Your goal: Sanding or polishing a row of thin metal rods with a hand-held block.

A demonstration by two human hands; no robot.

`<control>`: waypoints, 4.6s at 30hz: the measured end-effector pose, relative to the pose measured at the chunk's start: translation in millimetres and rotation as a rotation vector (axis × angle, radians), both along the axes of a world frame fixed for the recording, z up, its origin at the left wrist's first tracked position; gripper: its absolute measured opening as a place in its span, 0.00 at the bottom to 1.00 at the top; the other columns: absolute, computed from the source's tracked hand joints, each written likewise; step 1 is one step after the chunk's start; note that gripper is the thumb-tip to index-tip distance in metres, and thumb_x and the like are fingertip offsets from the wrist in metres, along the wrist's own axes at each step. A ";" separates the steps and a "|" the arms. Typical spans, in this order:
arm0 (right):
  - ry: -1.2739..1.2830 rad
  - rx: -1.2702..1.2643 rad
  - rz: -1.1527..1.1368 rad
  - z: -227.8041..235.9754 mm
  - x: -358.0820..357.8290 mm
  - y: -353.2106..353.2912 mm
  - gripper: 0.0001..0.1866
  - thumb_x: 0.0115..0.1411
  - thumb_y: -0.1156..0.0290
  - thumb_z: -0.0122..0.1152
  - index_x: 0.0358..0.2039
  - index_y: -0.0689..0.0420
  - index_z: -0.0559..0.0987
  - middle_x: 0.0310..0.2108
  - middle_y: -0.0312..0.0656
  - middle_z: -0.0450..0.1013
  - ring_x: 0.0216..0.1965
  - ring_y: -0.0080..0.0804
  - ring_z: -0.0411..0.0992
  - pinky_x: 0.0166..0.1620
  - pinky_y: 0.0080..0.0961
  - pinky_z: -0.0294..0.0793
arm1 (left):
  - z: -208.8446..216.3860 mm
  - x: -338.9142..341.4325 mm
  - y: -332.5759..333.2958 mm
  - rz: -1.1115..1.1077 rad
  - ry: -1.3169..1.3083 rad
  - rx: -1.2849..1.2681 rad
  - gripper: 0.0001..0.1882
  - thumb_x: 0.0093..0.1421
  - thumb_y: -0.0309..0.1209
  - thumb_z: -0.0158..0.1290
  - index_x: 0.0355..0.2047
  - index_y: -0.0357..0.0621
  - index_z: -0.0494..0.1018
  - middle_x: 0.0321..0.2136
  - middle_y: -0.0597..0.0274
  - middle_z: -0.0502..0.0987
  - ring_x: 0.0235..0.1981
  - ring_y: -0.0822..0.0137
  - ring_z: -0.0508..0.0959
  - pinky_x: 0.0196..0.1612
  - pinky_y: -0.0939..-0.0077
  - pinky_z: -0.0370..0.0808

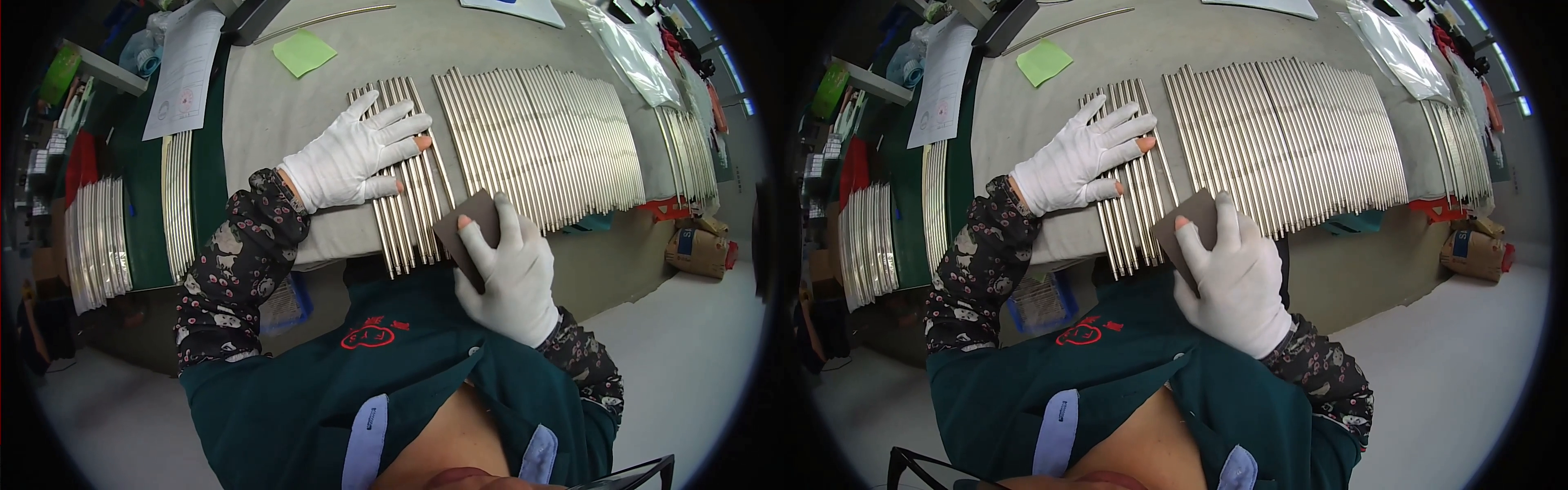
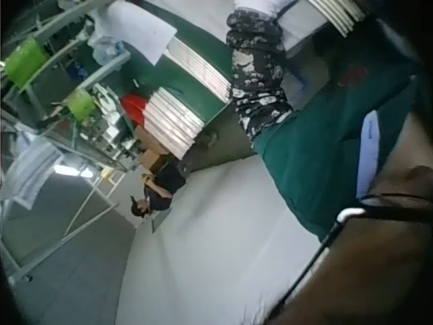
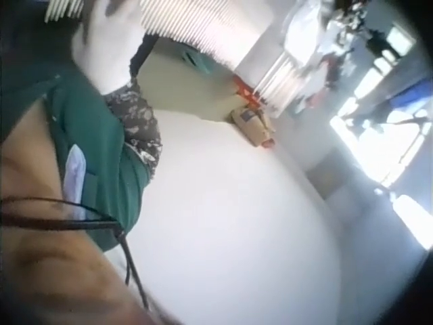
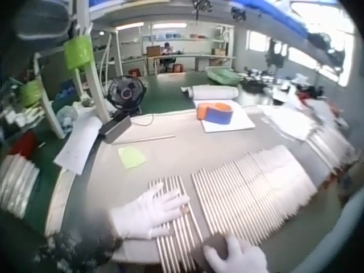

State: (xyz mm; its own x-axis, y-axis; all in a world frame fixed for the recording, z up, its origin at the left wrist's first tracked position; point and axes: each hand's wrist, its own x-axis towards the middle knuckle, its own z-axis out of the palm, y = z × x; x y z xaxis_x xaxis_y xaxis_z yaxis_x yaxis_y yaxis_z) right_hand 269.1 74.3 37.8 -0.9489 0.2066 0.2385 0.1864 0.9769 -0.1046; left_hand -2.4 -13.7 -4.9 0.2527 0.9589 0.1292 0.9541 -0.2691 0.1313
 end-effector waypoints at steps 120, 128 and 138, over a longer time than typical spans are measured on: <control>0.033 -0.123 0.177 -2.1 0.6 6.1 0.33 0.38 0.65 0.69 0.49 0.52 0.74 0.54 0.60 0.62 0.41 0.49 0.70 0.36 0.35 0.72 | -0.5 3.8 -23.1 0.004 -0.002 -0.004 0.35 0.63 0.60 0.36 0.64 0.53 0.58 0.65 0.54 0.57 0.67 0.47 0.54 0.65 0.37 0.44; 0.007 -0.079 0.189 2.5 -7.4 10.5 0.29 0.43 0.62 0.67 0.48 0.54 0.74 0.52 0.62 0.64 0.40 0.47 0.71 0.34 0.35 0.74 | -0.1 5.0 -24.2 0.016 -0.006 -0.009 0.34 0.64 0.58 0.36 0.63 0.53 0.59 0.65 0.53 0.58 0.66 0.46 0.54 0.65 0.38 0.45; 0.023 -0.125 0.227 6.5 6.0 20.2 0.31 0.39 0.63 0.69 0.48 0.54 0.75 0.53 0.62 0.63 0.40 0.47 0.71 0.35 0.35 0.74 | 1.7 6.9 -20.5 0.023 -0.029 -0.023 0.35 0.65 0.60 0.32 0.66 0.57 0.55 0.65 0.54 0.58 0.67 0.46 0.54 0.65 0.39 0.45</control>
State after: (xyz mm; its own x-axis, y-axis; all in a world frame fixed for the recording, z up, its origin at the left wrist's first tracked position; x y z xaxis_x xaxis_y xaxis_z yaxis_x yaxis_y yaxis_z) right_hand 275.2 94.6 44.3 -0.9689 0.0183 0.2466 -0.0398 0.9727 -0.2286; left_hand 4.5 -34.2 -3.2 0.2267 0.9673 0.1141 0.9558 -0.2434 0.1651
